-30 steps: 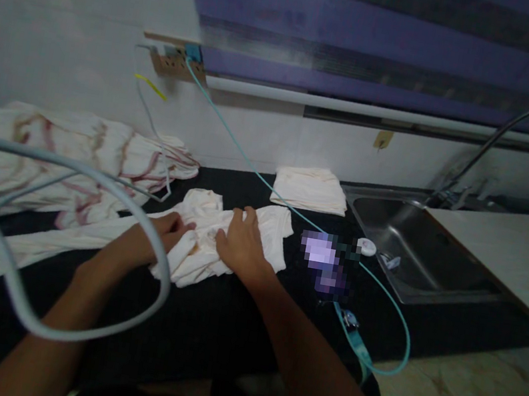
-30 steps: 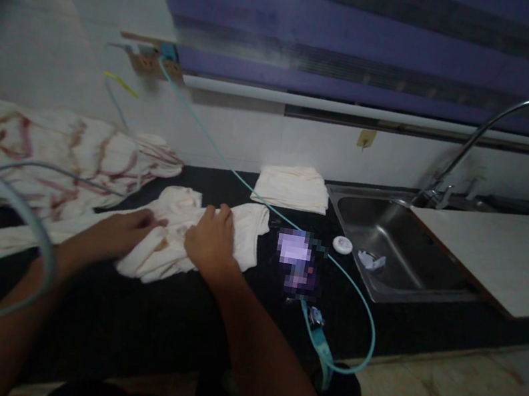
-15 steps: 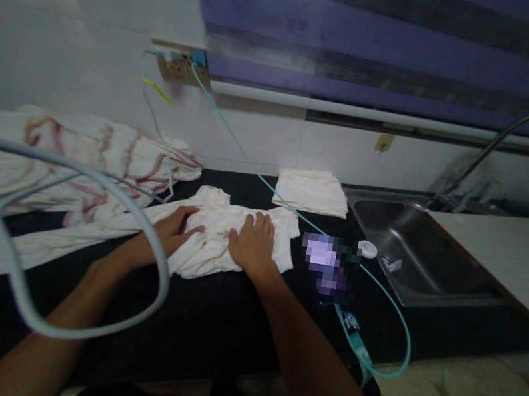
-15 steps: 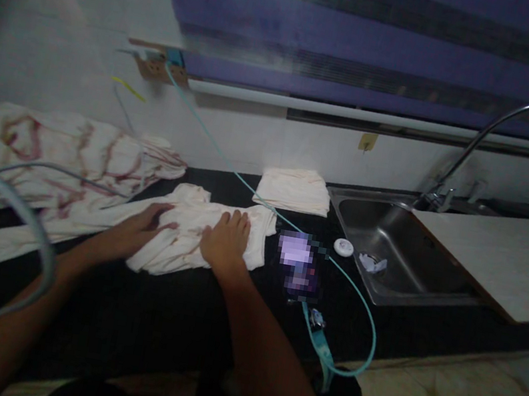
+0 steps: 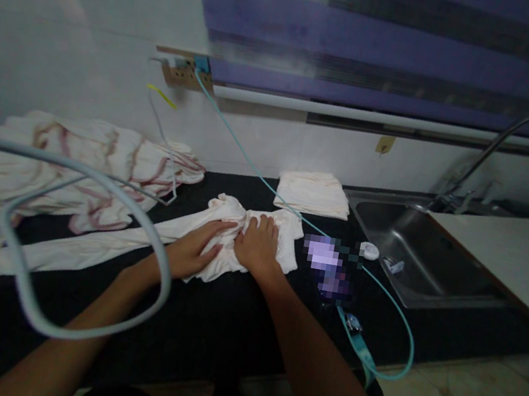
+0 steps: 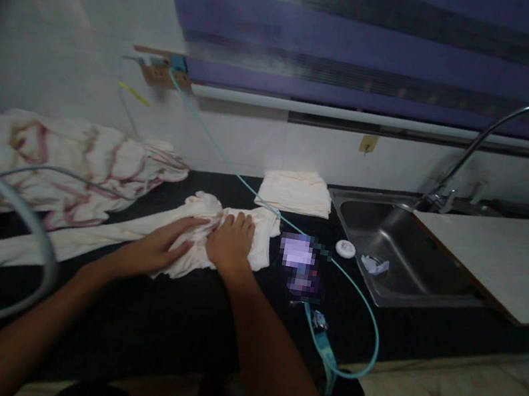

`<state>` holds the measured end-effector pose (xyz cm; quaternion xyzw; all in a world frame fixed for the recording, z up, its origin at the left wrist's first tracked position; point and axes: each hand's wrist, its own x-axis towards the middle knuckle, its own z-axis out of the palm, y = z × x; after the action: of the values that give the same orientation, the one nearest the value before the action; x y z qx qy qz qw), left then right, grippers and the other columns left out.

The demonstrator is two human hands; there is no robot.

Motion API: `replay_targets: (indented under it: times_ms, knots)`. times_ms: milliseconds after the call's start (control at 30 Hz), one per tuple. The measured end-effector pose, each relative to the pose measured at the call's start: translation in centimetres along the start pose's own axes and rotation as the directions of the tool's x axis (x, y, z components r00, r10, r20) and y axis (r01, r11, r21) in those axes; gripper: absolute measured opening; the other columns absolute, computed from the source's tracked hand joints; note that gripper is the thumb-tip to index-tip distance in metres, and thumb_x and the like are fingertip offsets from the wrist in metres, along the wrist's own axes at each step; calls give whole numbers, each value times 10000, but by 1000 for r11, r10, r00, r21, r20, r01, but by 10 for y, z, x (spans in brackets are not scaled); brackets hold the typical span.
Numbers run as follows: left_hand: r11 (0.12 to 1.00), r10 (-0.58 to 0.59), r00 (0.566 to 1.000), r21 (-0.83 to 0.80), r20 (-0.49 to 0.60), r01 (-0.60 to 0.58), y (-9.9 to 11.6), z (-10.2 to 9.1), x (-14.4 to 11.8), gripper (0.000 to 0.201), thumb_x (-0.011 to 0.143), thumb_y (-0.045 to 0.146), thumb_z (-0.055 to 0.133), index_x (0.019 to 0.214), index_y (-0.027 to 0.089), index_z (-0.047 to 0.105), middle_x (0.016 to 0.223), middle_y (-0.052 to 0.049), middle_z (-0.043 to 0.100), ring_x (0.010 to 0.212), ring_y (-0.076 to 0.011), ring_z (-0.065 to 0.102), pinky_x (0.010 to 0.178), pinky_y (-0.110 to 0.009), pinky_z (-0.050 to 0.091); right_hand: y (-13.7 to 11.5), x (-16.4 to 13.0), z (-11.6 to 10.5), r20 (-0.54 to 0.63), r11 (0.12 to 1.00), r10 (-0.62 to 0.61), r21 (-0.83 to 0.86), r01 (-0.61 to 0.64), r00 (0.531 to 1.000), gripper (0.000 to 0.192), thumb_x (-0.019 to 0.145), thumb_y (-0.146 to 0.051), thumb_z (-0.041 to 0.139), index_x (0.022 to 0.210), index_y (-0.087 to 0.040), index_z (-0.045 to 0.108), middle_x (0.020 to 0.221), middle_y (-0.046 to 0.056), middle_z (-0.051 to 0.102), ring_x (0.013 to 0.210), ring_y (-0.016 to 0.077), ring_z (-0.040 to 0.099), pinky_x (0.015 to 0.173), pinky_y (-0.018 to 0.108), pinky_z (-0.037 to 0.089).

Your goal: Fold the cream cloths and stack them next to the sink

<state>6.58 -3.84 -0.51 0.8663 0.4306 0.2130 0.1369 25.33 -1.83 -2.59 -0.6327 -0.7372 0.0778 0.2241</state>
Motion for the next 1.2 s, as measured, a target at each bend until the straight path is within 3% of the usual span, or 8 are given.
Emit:
replay_targets:
  times_ms: [167, 267, 333, 433, 533, 767, 1200]
  knots:
    - [1000, -16, 995, -18, -96, 15, -3, -1, 4, 494, 1025, 351, 356, 1416, 164, 592, 1444, -157, 641, 1361, -279, 596, 1212, -524, 435, 1, 1, 1, 4, 1000, -11, 8, 11, 1000, 545, 1008, -351, 496, 1460, -48, 526, 1589, 266, 468, 1536, 407, 336, 1245, 554, 268]
    - [997, -68, 985, -36, -161, 63, -1, -1, 4, 466, 1030, 351, 359, 1367, 147, 608, 1374, -164, 672, 1260, -268, 646, 1139, -477, 482, 1, 1, 1, 4, 1000, -13, 2, 13, 1000, 539, 1001, -356, 516, 1450, -58, 533, 1586, 266, 473, 1527, 404, 348, 1238, 557, 270]
    - [992, -127, 971, -25, -201, 125, 2, -2, 3, 458, 1037, 348, 345, 1367, 153, 596, 1225, -146, 714, 1091, -247, 690, 1020, -432, 523, 1, 1, 0, 6, 1000, -8, 0, 8, 1000, 544, 1004, -361, 516, 1458, -62, 526, 1594, 265, 465, 1528, 398, 349, 1236, 553, 269]
    - [978, -197, 950, 13, -244, 207, 8, -2, 3, 463, 1049, 369, 327, 1388, 164, 566, 946, -81, 690, 812, -211, 663, 812, -367, 506, 1, 1, -1, 16, 1000, -8, 0, 8, 1000, 538, 1014, -376, 504, 1451, -64, 531, 1592, 264, 464, 1529, 386, 349, 1239, 545, 262]
    - [966, -246, 937, 12, -248, 257, 13, -3, 3, 481, 1049, 394, 323, 1405, 154, 541, 837, -52, 648, 702, -210, 622, 734, -362, 462, 1, 0, -3, 21, 1000, -11, 4, 11, 1000, 526, 1018, -378, 504, 1443, -70, 537, 1585, 261, 470, 1528, 377, 350, 1243, 543, 256]
    - [957, -287, 929, -41, -234, 286, 16, -3, 3, 506, 1043, 438, 330, 1423, 157, 510, 1010, -117, 710, 810, -255, 678, 837, -417, 495, 1, 0, -3, 4, 1000, -21, 2, 21, 1000, 516, 1006, -364, 526, 1424, -62, 553, 1569, 271, 484, 1503, 391, 379, 1237, 552, 281]
    - [959, -277, 927, -22, -253, 281, 7, -6, 2, 505, 1042, 454, 336, 1417, 159, 504, 1282, -185, 694, 1053, -295, 710, 994, -467, 527, 2, 1, 0, 8, 1000, -12, 0, 12, 1000, 537, 1008, -395, 512, 1442, -82, 542, 1591, 254, 467, 1523, 385, 357, 1244, 540, 276]
